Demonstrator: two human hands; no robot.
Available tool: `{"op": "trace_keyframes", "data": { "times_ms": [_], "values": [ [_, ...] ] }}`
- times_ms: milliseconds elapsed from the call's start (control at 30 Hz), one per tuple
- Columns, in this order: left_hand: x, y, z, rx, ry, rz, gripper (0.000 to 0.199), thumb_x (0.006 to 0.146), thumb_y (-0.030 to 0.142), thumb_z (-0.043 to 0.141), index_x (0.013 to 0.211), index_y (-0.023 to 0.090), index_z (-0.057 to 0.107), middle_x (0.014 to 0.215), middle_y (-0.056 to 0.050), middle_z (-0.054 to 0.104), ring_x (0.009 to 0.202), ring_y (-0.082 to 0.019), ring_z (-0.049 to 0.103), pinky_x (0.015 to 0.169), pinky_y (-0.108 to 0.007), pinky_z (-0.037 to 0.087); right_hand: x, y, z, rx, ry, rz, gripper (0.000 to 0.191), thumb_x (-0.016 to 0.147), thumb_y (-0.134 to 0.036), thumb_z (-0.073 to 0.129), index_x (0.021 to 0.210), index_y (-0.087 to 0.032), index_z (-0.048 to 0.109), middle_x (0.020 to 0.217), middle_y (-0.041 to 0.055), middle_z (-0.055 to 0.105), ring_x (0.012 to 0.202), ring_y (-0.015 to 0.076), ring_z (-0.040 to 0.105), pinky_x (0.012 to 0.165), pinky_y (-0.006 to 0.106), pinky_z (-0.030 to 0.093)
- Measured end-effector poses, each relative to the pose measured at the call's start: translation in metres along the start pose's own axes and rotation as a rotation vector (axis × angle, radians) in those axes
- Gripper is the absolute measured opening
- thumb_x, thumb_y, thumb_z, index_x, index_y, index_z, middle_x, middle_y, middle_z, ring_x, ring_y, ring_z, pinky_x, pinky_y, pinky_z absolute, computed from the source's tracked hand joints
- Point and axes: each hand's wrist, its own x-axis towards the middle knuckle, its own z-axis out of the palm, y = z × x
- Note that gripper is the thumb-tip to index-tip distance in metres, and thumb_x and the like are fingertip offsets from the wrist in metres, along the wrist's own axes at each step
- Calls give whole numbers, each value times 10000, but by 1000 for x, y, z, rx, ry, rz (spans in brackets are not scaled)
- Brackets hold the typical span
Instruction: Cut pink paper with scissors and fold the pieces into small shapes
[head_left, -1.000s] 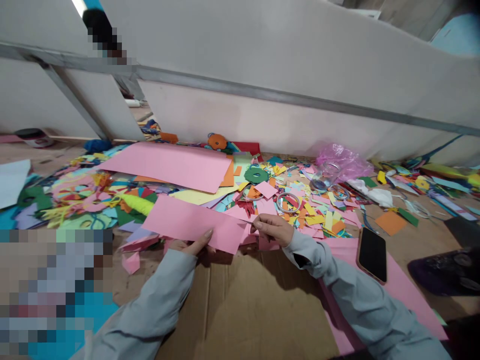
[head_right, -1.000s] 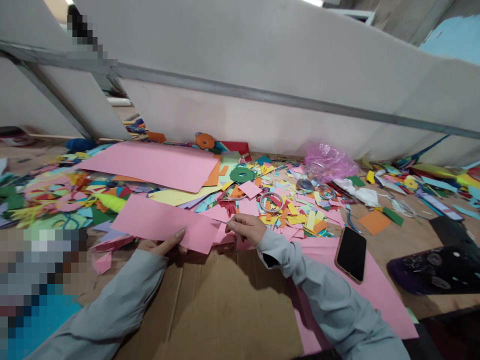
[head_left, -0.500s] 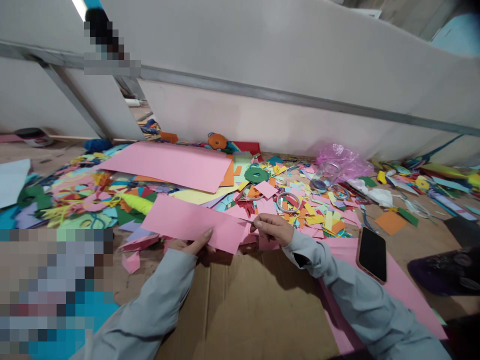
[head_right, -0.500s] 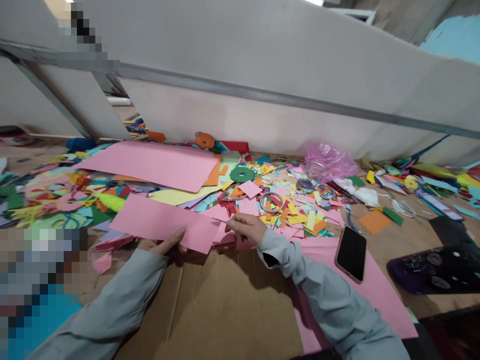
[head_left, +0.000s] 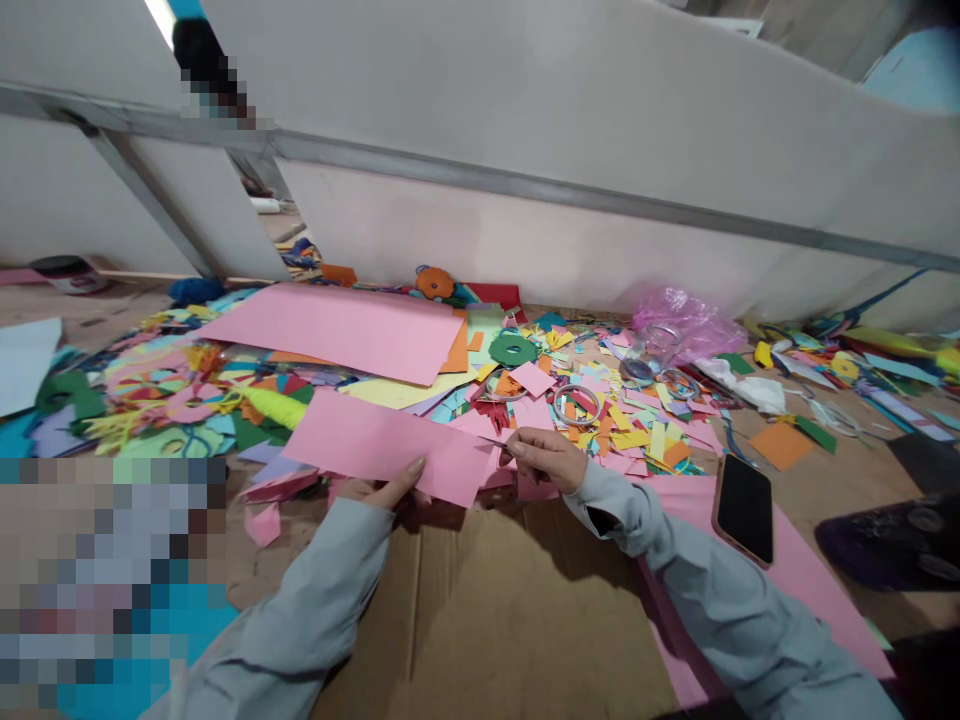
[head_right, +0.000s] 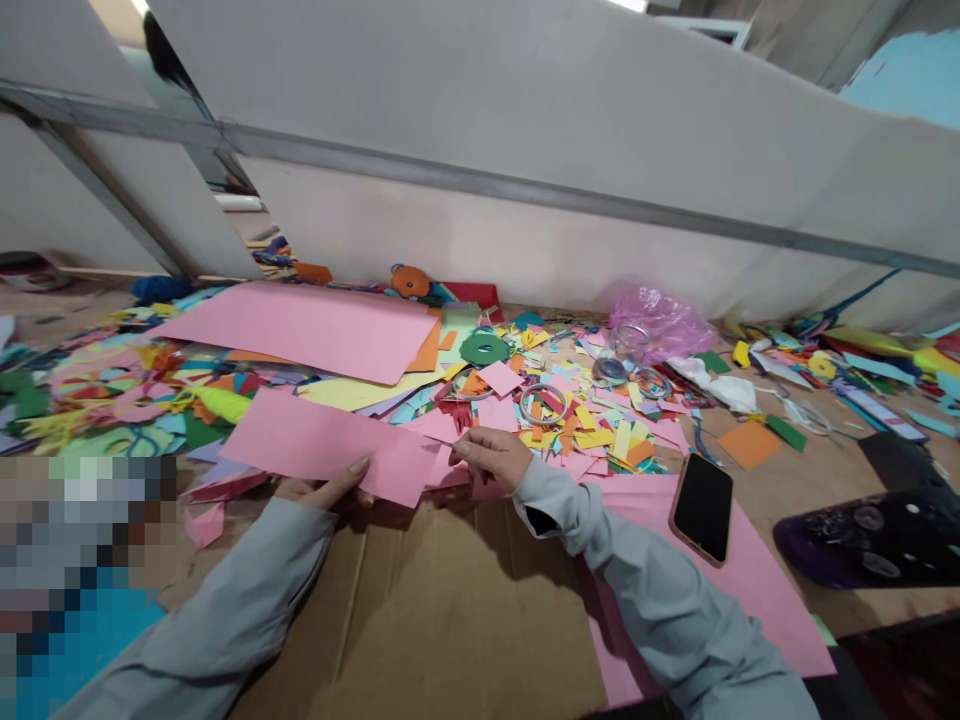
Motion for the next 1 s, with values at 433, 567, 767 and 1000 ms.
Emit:
{"op": "trace_keyframes", "data": {
  "times_ms": [433, 567, 767, 1000],
  "values": [
    [1, 0, 1, 52, 9, 3, 345, 604, 414, 710, 404, 153, 605, 403, -39, 601, 372, -134, 521, 381, -238, 417, 0, 0, 1, -14, -8, 8, 437, 785, -569, 537, 799, -137, 599, 472, -54, 434, 423, 79, 373, 447, 217, 267],
    [1, 0, 1, 30, 9, 27, 328, 599, 384, 719, 393, 153, 612, 414, -42, 608, 410, -131, 542, 424, -227, 437, 0, -3, 2, -25, 0, 4, 448, 784, -575, 531, 794, -131, 595, 459, -54, 433, 421, 80, 381, 453, 217, 272],
    [1, -2, 0, -2, 20, -26, 348, 581, 417, 744, 402, 144, 622, 414, -53, 611, 402, -128, 529, 381, -216, 401, -1, -4, 2, -36, 14, 10, 448, 778, -576, 532, 785, -132, 586, 466, -56, 431, 420, 76, 375, 446, 213, 274],
    [3, -4, -2, 57, 19, -10, 340, 577, 425, 743, 418, 147, 626, 434, -59, 625, 420, -148, 553, 421, -240, 439, -1, -6, 3, -37, 16, 11, 464, 757, -608, 540, 761, -146, 584, 454, -57, 424, 415, 82, 370, 448, 221, 267]
  ]
}}
